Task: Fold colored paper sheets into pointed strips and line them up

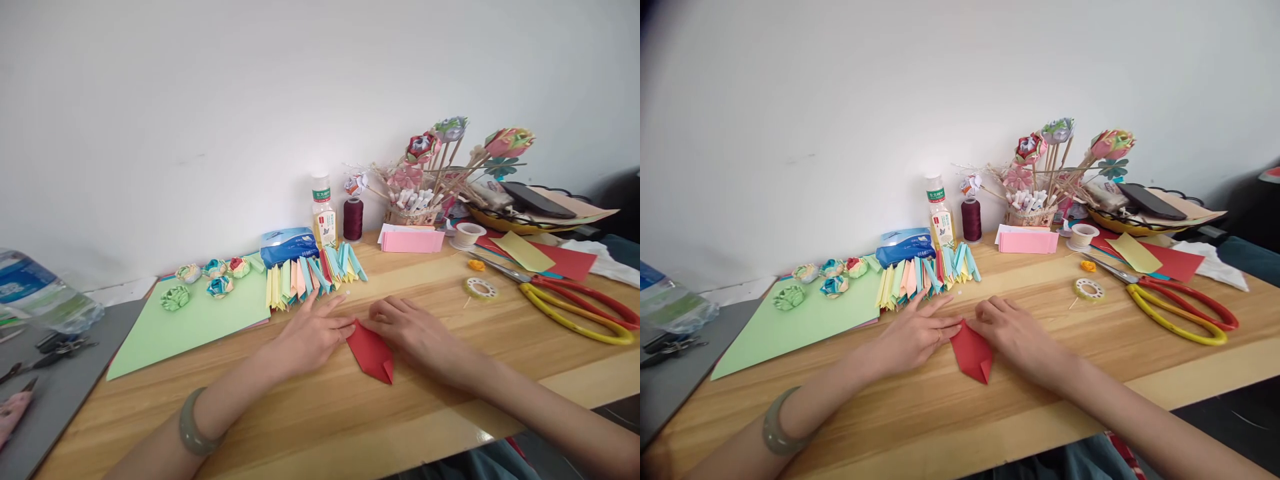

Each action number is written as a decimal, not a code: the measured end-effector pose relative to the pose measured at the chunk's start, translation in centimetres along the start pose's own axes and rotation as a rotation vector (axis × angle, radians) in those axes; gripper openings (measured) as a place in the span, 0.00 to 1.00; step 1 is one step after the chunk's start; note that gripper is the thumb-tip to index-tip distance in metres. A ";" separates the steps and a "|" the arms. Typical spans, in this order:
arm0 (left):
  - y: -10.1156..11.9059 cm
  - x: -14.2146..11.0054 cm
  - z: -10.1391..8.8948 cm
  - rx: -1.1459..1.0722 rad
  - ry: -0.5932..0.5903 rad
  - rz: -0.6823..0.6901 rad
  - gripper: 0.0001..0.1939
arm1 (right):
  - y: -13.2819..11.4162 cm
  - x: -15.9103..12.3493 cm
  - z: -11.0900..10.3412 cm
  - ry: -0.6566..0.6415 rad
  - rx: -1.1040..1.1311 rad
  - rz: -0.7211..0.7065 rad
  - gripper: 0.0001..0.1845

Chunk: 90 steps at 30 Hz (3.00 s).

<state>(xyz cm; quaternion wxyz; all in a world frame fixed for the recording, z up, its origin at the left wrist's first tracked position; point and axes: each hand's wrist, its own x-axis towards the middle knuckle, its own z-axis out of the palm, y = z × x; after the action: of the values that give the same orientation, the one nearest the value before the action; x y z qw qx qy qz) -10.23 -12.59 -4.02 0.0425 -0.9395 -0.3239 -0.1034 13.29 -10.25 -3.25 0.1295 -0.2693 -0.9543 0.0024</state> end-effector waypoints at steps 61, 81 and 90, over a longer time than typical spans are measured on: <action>2.4 0.1 2.0 -0.154 0.317 -0.157 0.09 | -0.3 -2.6 0.2 0.156 0.051 -0.016 0.14; 4.8 0.8 0.5 -0.625 0.144 -0.762 0.05 | -1.1 -2.5 1.2 0.018 0.418 0.494 0.10; 5.0 1.3 0.2 -0.649 0.095 -0.801 0.08 | -0.9 -1.7 0.5 -0.109 0.405 0.582 0.08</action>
<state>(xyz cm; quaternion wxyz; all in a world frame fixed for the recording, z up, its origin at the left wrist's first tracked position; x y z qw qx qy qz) -6.15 -15.72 -3.95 -0.2793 -0.7009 -0.6072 -0.2490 14.07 -11.81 -4.11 0.1232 -0.4979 -0.8234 0.2426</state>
